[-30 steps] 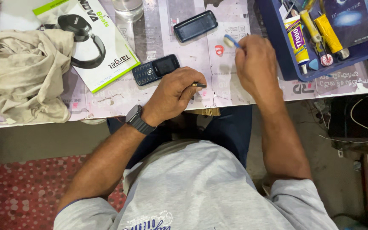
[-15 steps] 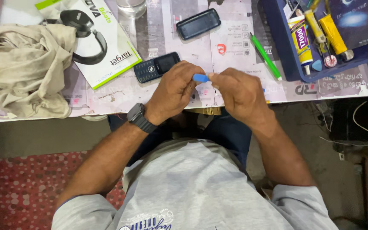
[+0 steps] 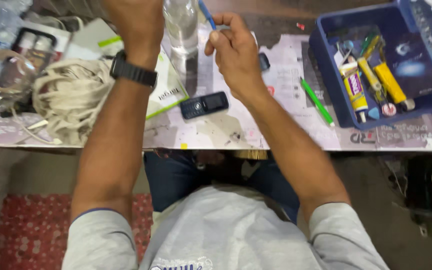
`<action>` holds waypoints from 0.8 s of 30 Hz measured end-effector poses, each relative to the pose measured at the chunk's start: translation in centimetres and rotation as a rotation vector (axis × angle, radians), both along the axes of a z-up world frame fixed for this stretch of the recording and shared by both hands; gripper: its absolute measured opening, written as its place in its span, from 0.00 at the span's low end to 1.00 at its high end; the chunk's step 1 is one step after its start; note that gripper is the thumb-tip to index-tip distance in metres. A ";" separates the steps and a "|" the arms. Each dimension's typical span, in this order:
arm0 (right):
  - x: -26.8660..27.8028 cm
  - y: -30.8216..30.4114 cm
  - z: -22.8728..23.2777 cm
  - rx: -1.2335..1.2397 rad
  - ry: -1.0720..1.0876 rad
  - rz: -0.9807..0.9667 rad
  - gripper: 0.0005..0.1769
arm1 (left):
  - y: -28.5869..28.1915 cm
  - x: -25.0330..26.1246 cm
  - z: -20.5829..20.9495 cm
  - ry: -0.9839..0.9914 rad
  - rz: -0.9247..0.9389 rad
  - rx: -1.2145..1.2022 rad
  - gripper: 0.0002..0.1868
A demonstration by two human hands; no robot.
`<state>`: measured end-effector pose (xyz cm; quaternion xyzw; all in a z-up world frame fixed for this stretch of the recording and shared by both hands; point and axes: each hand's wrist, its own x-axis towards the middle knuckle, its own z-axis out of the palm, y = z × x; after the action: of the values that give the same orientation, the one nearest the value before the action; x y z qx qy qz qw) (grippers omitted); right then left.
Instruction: The person cleans the internal components of a disassembled mobile phone using a blue toothbrush. They scrub the battery compartment, circuit board, and other internal parts, then clean the phone's outer casing and a separate battery component.
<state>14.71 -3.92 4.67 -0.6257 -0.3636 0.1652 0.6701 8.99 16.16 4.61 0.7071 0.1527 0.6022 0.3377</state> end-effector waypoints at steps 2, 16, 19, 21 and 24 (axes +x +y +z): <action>0.7 3.5 0.7 0.102 0.244 -0.032 0.13 | 1.5 1.8 1.0 0.057 0.001 -0.009 0.15; 0.2 6.5 -0.1 0.079 0.066 -0.135 0.08 | 1.7 2.5 2.5 0.248 -0.332 -0.363 0.15; -0.4 6.6 0.2 0.079 -0.014 -0.160 0.08 | 1.7 2.5 2.4 0.196 -0.370 -0.344 0.15; -0.7 6.9 0.1 0.083 0.025 -0.160 0.07 | 1.7 2.6 2.2 0.205 -0.300 -0.274 0.15; -0.2 7.2 0.7 0.103 0.262 -0.098 0.07 | 1.4 2.7 2.0 0.259 -0.224 -0.302 0.15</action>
<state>14.53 3.29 5.38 -0.5807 -0.2499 0.1934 0.7502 11.74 17.58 6.56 0.7325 0.2037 0.4355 0.4819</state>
